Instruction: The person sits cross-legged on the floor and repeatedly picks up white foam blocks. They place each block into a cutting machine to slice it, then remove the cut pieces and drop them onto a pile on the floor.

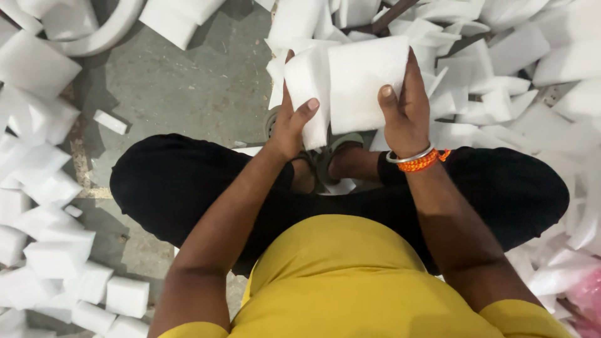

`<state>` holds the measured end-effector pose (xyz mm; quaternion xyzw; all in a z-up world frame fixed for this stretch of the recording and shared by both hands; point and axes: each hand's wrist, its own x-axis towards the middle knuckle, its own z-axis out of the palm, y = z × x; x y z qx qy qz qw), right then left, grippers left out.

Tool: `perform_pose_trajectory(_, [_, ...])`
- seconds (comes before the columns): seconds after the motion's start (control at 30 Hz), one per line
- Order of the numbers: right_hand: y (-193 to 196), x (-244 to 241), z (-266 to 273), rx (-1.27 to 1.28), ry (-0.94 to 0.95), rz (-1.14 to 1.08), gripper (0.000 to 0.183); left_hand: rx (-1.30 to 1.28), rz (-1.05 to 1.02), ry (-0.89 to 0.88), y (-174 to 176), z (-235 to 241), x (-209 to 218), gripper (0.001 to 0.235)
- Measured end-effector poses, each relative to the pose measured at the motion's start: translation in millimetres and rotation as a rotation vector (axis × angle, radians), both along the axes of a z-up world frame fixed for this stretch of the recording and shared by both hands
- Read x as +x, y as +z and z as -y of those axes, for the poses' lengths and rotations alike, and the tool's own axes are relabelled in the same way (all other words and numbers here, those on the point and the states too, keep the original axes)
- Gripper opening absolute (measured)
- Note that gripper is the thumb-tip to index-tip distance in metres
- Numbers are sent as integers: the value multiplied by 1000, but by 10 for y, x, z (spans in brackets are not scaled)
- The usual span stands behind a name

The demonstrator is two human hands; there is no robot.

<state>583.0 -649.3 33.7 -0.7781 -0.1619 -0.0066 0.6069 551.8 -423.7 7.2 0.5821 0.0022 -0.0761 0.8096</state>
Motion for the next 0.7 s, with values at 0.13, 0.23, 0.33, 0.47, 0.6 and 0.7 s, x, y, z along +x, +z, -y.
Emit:
perform_pose_trajectory(0.13, [30,-94,-105,-52,-3,76,75,130,20,-35,61,-7,-28,119])
perform_pose_trajectory(0.23, [64,-139,-154,90,-11,32,78,76,83,-58,106,-11,-9,119])
perform_pose_trajectory(0.33, [102,-167,-164,62,-26,40,76,77,36,-69,124,-14,-10,119])
perform_pose_trajectory(0.47, [146,-171,-195,123,-25,11,77,93,35,-10,140,-33,13,115])
perform_pose_trajectory(0.6, [153,-204,-224,128,-43,14,77,79,69,7,157,-37,21,112])
perform_pose_trajectory(0.7, [149,-171,-265,164,-61,-14,75,112,70,24,185,-46,81,109])
